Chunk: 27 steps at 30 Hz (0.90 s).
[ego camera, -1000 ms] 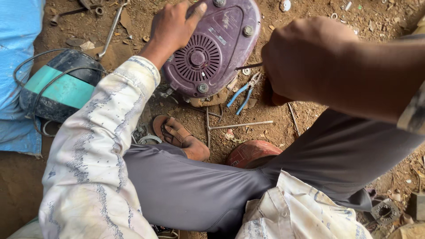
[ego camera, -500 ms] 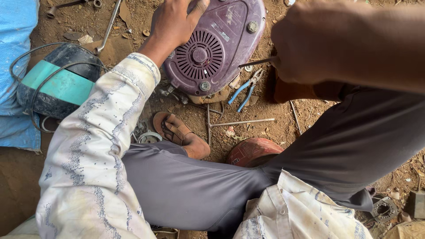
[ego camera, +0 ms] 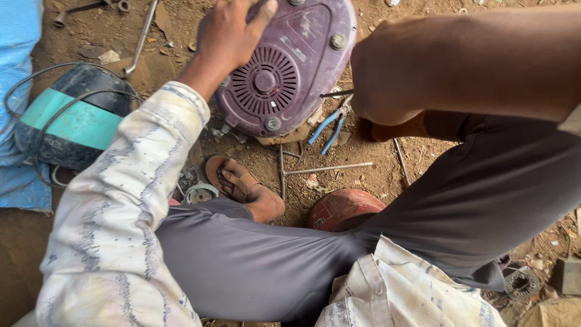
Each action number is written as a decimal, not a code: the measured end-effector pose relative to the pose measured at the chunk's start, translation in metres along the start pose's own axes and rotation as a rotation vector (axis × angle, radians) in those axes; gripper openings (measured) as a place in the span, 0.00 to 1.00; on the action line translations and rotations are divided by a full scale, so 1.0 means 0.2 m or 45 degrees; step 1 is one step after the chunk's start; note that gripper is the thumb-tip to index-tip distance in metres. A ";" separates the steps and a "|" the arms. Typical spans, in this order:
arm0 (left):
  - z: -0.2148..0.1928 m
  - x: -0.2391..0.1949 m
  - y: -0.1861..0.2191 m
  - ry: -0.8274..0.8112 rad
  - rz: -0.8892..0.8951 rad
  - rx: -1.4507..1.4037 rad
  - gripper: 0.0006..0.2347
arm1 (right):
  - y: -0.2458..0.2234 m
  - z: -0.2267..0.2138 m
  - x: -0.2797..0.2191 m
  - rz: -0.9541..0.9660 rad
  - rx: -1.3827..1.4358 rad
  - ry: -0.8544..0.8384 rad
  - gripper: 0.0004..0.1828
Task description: The person sits on the ground and uses a screwdriver to tighten screws on the casing of a purple motor. The person holds the motor steady with one hand while turning the screwdriver with the other.
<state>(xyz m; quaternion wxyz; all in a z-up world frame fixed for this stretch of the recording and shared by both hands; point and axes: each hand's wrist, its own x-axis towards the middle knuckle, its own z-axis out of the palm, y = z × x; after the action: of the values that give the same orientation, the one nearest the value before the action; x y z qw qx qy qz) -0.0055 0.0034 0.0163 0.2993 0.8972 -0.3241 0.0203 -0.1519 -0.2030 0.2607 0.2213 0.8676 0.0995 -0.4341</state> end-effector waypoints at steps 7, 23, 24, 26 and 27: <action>0.00 -0.01 -0.01 0.075 0.126 -0.041 0.18 | -0.01 0.02 0.09 -0.097 -0.042 0.005 0.12; 0.06 -0.01 -0.06 0.002 0.060 0.046 0.20 | -0.22 0.21 0.06 -0.328 -0.027 -0.067 0.10; 0.07 -0.01 -0.06 0.017 0.073 0.057 0.20 | -0.23 0.21 0.03 -0.278 0.061 -0.082 0.10; 0.08 0.00 -0.06 0.010 0.057 0.071 0.20 | -0.27 0.20 -0.03 -0.178 0.236 -0.107 0.12; 0.09 0.01 -0.06 -0.012 0.027 0.074 0.20 | -0.28 0.20 -0.05 -0.091 0.356 -0.134 0.13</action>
<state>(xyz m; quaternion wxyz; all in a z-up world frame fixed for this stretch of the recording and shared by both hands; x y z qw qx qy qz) 0.0003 0.0001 -0.0046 0.2712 0.9022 -0.3343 0.0288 -0.2067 -0.1717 0.2309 0.0879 0.8619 0.0572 -0.4962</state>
